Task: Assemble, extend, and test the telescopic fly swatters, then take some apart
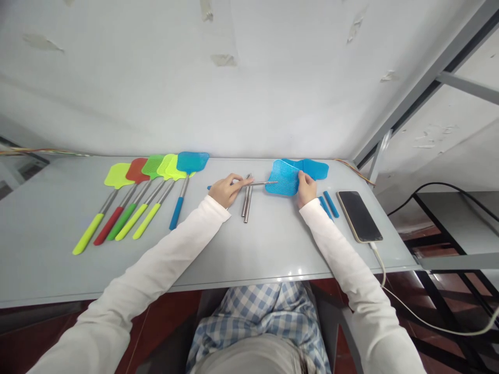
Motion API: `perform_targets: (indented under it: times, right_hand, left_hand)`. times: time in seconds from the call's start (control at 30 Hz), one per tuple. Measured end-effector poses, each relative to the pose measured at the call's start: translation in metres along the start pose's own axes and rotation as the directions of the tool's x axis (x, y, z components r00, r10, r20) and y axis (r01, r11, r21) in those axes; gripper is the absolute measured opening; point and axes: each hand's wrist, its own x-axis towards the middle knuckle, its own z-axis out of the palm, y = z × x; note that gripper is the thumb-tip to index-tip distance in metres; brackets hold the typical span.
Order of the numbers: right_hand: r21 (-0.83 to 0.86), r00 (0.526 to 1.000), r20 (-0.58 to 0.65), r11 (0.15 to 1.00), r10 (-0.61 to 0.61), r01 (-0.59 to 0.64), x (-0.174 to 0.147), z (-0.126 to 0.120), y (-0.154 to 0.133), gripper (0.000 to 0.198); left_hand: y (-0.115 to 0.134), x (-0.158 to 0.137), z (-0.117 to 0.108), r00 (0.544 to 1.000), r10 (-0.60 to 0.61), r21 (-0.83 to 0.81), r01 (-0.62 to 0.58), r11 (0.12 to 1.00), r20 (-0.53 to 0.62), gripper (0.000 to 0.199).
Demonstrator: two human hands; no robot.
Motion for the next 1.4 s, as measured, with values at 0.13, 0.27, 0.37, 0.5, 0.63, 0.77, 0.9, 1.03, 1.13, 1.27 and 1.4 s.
perform_targets:
  times: [0.13,0.27,0.37,0.5,0.63,0.77,0.9,1.03,1.13,1.27,1.4]
  right_hand:
    - [0.406,0.91,0.157,0.815,0.383,-0.413,0.003,0.002,0.002,0.007]
    - [0.492,0.862,0.316,0.709,0.396,-0.506,-0.002,0.002,-0.005,0.014]
    - [0.523,0.854,0.376,0.679,0.358,-0.515,-0.007,0.004,-0.01,0.019]
    - [0.581,0.877,0.379,0.662,0.295,-0.474,-0.012,0.007,-0.012,0.022]
    - [0.575,0.889,0.386,0.69,0.245,-0.44,-0.014,0.007,-0.011,0.022]
    - [0.56,0.895,0.386,0.714,0.224,-0.42,-0.014,0.007,-0.009,0.023]
    - [0.568,0.898,0.377,0.709,0.227,-0.418,-0.015,0.008,-0.01,0.025]
    - [0.593,0.889,0.402,0.677,0.22,-0.436,-0.017,0.007,-0.012,0.026]
    - [0.579,0.884,0.417,0.687,0.213,-0.439,-0.017,0.006,-0.013,0.026]
    - [0.522,0.883,0.429,0.745,0.192,-0.415,-0.02,0.006,-0.012,0.026]
    - [0.436,0.877,0.441,0.808,0.191,-0.396,-0.023,0.006,-0.012,0.03]
  left_hand:
    - [-0.009,0.001,0.001,0.987,0.148,0.372,-0.163,0.914,0.07,0.03]
    - [-0.016,0.0,0.002,0.961,0.247,0.622,-0.27,0.735,0.125,0.036]
    - [-0.019,0.0,0.003,0.959,0.243,0.664,-0.278,0.694,0.148,0.037]
    - [-0.018,0.001,0.004,0.963,0.224,0.71,-0.264,0.653,0.152,0.038]
    - [-0.016,0.0,0.004,0.962,0.226,0.735,-0.264,0.625,0.154,0.038]
    - [-0.013,0.0,0.004,0.968,0.197,0.73,-0.246,0.638,0.155,0.038]
    - [-0.009,-0.001,0.004,0.976,0.152,0.727,-0.219,0.651,0.158,0.039]
    - [-0.006,-0.002,0.003,0.98,0.123,0.725,-0.2,0.659,0.159,0.042]
    - [-0.005,-0.004,0.002,0.98,0.106,0.716,-0.196,0.67,0.169,0.042]
    - [-0.002,-0.005,0.001,0.981,0.084,0.706,-0.185,0.684,0.176,0.043]
    - [0.0,-0.007,0.001,0.979,0.091,0.701,-0.194,0.686,0.181,0.045]
